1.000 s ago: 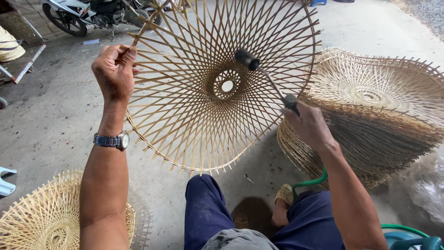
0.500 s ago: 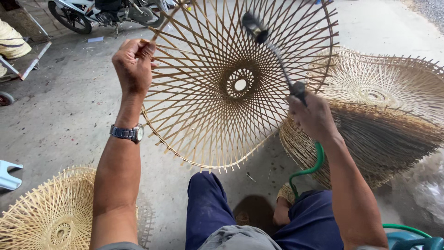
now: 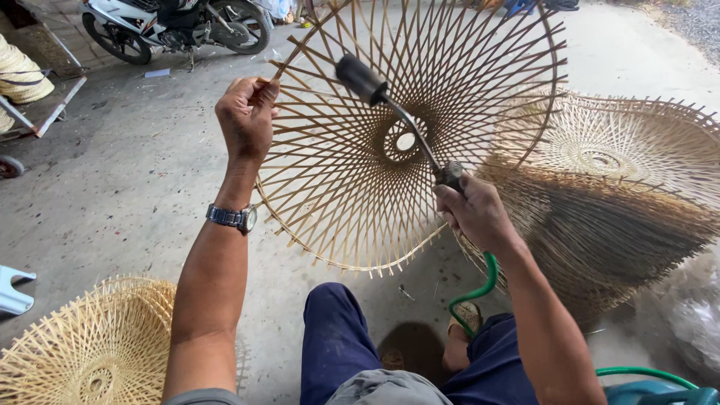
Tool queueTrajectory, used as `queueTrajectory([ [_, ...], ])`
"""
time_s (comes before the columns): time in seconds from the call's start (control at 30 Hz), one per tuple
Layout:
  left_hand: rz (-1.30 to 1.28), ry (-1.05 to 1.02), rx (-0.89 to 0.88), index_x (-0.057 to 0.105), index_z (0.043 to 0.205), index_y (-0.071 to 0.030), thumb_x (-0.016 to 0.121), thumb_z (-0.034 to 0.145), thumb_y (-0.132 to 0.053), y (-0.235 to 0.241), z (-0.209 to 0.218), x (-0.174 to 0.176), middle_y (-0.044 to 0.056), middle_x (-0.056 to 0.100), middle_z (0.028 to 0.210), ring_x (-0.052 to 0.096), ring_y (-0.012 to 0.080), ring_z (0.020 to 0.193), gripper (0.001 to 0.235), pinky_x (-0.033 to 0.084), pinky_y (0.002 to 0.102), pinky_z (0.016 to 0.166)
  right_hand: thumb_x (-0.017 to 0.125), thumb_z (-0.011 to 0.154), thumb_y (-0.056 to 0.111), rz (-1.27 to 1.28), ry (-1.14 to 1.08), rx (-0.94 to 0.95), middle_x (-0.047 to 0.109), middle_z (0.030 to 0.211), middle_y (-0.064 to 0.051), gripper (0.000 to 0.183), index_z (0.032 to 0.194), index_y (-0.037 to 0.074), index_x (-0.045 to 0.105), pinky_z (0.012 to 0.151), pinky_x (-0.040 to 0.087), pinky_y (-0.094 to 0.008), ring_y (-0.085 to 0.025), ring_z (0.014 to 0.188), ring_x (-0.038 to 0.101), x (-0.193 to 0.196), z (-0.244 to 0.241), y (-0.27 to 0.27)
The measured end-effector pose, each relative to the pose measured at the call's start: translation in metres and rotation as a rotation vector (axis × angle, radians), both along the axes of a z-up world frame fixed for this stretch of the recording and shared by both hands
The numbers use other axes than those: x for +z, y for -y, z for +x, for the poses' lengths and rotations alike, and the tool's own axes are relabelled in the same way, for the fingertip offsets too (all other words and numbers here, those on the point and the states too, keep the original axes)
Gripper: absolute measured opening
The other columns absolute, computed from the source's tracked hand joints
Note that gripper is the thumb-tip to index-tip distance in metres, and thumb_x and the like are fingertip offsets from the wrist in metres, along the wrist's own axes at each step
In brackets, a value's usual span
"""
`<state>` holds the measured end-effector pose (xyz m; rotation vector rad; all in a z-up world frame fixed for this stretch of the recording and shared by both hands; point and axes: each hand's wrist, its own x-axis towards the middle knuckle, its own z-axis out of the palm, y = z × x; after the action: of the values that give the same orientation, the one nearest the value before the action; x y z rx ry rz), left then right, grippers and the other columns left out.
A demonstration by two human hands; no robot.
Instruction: The person uses a handheld blowtorch to apply heat to the surface of a woven bamboo basket. They rotate the basket to treat different sections and then place it on a stack of similar baskets.
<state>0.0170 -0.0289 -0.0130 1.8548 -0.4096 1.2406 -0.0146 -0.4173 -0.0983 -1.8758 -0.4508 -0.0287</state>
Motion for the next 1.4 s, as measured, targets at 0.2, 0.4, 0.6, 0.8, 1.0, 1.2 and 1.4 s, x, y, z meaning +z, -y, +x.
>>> queueTrajectory([
  [0.2, 0.017, 0.022, 0.056, 0.073, 0.101, 0.004, 0.073, 0.107, -0.019, 0.006, 0.002, 0.002, 0.004, 0.064, 0.089, 0.059, 0.0075, 0.07, 0.024, 0.048, 0.023, 0.061, 0.054, 0.103, 0.023, 0.102, -0.056, 0.006, 0.057, 0.062, 0.0, 0.024, 0.089, 0.005, 0.059, 0.039, 0.044, -0.026, -0.007, 0.046, 0.052, -0.031, -0.022, -0.014],
  [0.4, -0.055, 0.045, -0.027, 0.071, 0.1, 0.002, 0.073, 0.106, -0.021, 0.009, 0.006, 0.003, 0.002, 0.064, 0.094, 0.06, 0.0062, 0.072, 0.023, 0.052, 0.023, 0.062, 0.052, 0.106, 0.021, 0.32, -0.129, -0.055, 0.054, 0.063, -0.001, 0.026, 0.088, 0.002, 0.054, 0.04, 0.042, -0.026, -0.008, 0.048, 0.051, -0.058, -0.029, -0.02],
  [0.6, -0.012, 0.137, 0.073, 0.075, 0.1, 0.0, 0.074, 0.105, -0.018, 0.017, 0.019, -0.002, 0.003, 0.066, 0.091, 0.058, 0.0072, 0.075, 0.019, 0.049, 0.023, 0.065, 0.051, 0.104, 0.021, 0.232, -0.142, 0.036, 0.056, 0.065, 0.0, 0.022, 0.091, 0.004, 0.058, 0.041, 0.044, -0.025, -0.007, 0.049, 0.053, -0.06, -0.037, -0.029],
  [0.8, -0.041, 0.146, 0.091, 0.075, 0.098, -0.001, 0.073, 0.104, -0.022, 0.036, 0.028, -0.011, 0.004, 0.065, 0.087, 0.057, 0.0085, 0.076, 0.021, 0.047, 0.025, 0.066, 0.054, 0.104, 0.023, 0.198, -0.172, 0.107, 0.055, 0.062, 0.0, 0.027, 0.087, 0.003, 0.058, 0.041, 0.044, -0.026, -0.007, 0.048, 0.053, -0.072, -0.046, -0.045],
  [1.0, -0.051, 0.154, 0.094, 0.075, 0.097, -0.001, 0.073, 0.104, -0.022, 0.043, 0.036, -0.022, 0.003, 0.066, 0.086, 0.056, 0.0092, 0.077, 0.022, 0.047, 0.025, 0.068, 0.055, 0.103, 0.023, 0.225, -0.284, 0.004, 0.055, 0.061, 0.0, 0.027, 0.086, 0.003, 0.057, 0.041, 0.042, -0.027, -0.007, 0.047, 0.05, -0.097, -0.065, -0.04],
  [1.2, -0.063, 0.236, 0.063, 0.075, 0.101, -0.002, 0.073, 0.103, -0.021, 0.045, 0.062, -0.032, 0.002, 0.065, 0.086, 0.059, 0.0087, 0.077, 0.02, 0.049, 0.025, 0.068, 0.054, 0.102, 0.021, 0.129, -0.323, 0.066, 0.057, 0.063, -0.002, 0.025, 0.086, 0.002, 0.06, 0.042, 0.044, -0.026, -0.007, 0.048, 0.052, -0.114, -0.074, -0.039],
  [1.4, -0.087, 0.291, 0.098, 0.076, 0.099, -0.003, 0.073, 0.102, -0.02, 0.04, 0.075, -0.036, 0.001, 0.064, 0.085, 0.059, 0.0075, 0.075, 0.017, 0.05, 0.025, 0.067, 0.058, 0.1, 0.024, 0.001, -0.252, 0.053, 0.056, 0.06, -0.002, 0.025, 0.086, 0.004, 0.06, 0.044, 0.046, -0.026, -0.008, 0.049, 0.055, -0.117, -0.08, -0.04],
])
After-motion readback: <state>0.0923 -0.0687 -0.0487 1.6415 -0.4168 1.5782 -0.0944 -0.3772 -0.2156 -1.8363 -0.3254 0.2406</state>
